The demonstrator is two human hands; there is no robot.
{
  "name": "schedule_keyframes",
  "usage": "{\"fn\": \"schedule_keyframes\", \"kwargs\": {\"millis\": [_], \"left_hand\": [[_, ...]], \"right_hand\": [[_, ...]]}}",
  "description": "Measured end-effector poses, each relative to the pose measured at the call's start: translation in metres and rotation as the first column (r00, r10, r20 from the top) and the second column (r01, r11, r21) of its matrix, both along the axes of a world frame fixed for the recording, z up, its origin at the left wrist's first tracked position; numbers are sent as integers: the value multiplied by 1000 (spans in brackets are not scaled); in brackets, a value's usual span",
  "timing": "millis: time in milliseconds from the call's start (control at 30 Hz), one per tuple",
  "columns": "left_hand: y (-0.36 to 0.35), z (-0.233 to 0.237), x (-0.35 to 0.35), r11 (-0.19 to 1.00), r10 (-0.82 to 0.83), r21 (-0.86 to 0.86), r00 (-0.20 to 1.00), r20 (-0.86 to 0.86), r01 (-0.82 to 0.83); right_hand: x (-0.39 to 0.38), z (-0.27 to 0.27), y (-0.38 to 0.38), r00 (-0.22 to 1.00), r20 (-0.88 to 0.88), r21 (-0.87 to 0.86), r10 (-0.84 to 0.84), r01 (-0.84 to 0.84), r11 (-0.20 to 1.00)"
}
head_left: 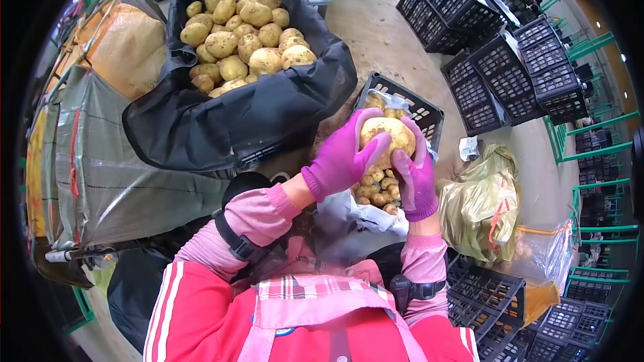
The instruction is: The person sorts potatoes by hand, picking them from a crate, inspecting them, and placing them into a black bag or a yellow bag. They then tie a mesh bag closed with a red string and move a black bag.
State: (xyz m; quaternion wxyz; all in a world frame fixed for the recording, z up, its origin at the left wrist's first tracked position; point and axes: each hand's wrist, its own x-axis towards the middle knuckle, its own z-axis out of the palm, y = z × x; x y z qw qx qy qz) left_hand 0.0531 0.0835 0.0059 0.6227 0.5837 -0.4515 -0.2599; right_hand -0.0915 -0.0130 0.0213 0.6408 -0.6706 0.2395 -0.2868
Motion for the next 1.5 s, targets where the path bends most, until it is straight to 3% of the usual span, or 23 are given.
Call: {"fn": "schedule_keyframes", "kwargs": {"millis": [133, 233, 333, 400, 433, 467, 533, 600, 700, 733, 800, 900, 933, 967, 1000, 1067, 1133, 1167, 1233, 1300, 1333, 1433, 1500], "left_hand": [[7, 6, 6, 993, 87, -87, 996, 31, -84], [3, -2, 21, 977, 26, -205, 985, -173, -62], [5, -8, 32, 999, 40, 38, 973, -226, -32], [3, -12, 33, 990, -44, 83, 821, -569, 110], [0, -14, 31, 975, -111, 15, 553, -826, 220], [-2, -16, 30, 952, -150, -85, 205, -967, 295], [23, 20, 18, 961, -220, -98, 503, -836, 257], [24, -17, 21, 962, -265, -156, 900, -347, 223], [10, -39, 34, 950, -153, -218, 943, 294, 222], [9, -42, 30, 938, -2, -315, 913, 407, 143], [14, -39, 25, 919, -136, -341, 972, 191, 196], [13, -20, 30, 904, -328, -335, 933, -151, 264], [10, -18, 23, 870, -429, -426, 811, -399, 251], [12, -19, 26, 925, -265, -301, 961, -72, 233], [13, -20, 28, 969, -70, -208, 959, 274, 130], [15, -32, 25, 957, -171, -201, 964, 203, 212], [20, -11, 32, 961, -233, -101, 952, 199, 256], [23, 1, 28, 951, -287, -127, 958, -12, 283], [28, 17, 25, 949, -300, -169, 929, -215, 267], [31, 31, 30, 953, -254, -225, 938, -236, 201], [33, 39, 33, 948, -250, -262, 933, -259, 181], [24, 19, 31, 957, -75, -287, 991, -110, 41], [20, 16, 29, 939, -40, -345, 997, -69, 14]], "right_hand": [[8, 6, 18, 999, 5, -83, -54, 54, 995], [17, 10, 33, 996, 19, -191, -90, 92, 977], [23, 17, 45, 989, 29, -389, -145, 145, 910], [26, 15, 48, 967, 44, -726, -251, 204, 657], [25, 14, 50, 952, 65, -850, -301, 211, 482], [25, 16, 54, 956, 57, -865, -287, 191, 464], [27, 26, 69, 986, -60, -949, -157, -8, 315], [30, 28, 82, 979, -191, -957, -76, -169, 234], [36, 26, 64, 972, -35, -972, -231, 21, 235], [41, 43, 52, 987, -30, -928, -157, 31, 371], [35, 33, 21, 990, -58, -619, -130, 66, 782], [24, 26, -5, 919, -154, -699, -364, 159, 697], [29, 33, 9, 938, 3, -868, -346, 174, 465], [37, 41, 28, 952, -47, -940, -302, 60, 336], [48, 58, 55, 957, -109, -978, -270, -55, 201], [53, 61, 62, 968, -180, -963, -174, -138, 233], [59, 46, 21, 989, -146, -827, -34, -103, 553], [51, 49, -10, 938, -324, -649, 126, -317, 692], [45, 42, -37, 825, -521, -610, -218, -181, 771], [33, 23, -27, 940, -207, -613, -271, 91, 785], [27, 35, -7, 988, -142, -239, -53, 18, 971], [38, 35, 59, 975, 220, 147, 4, -37, 988], [35, 37, 55, 995, 96, 47, 18, -23, 999]]}}
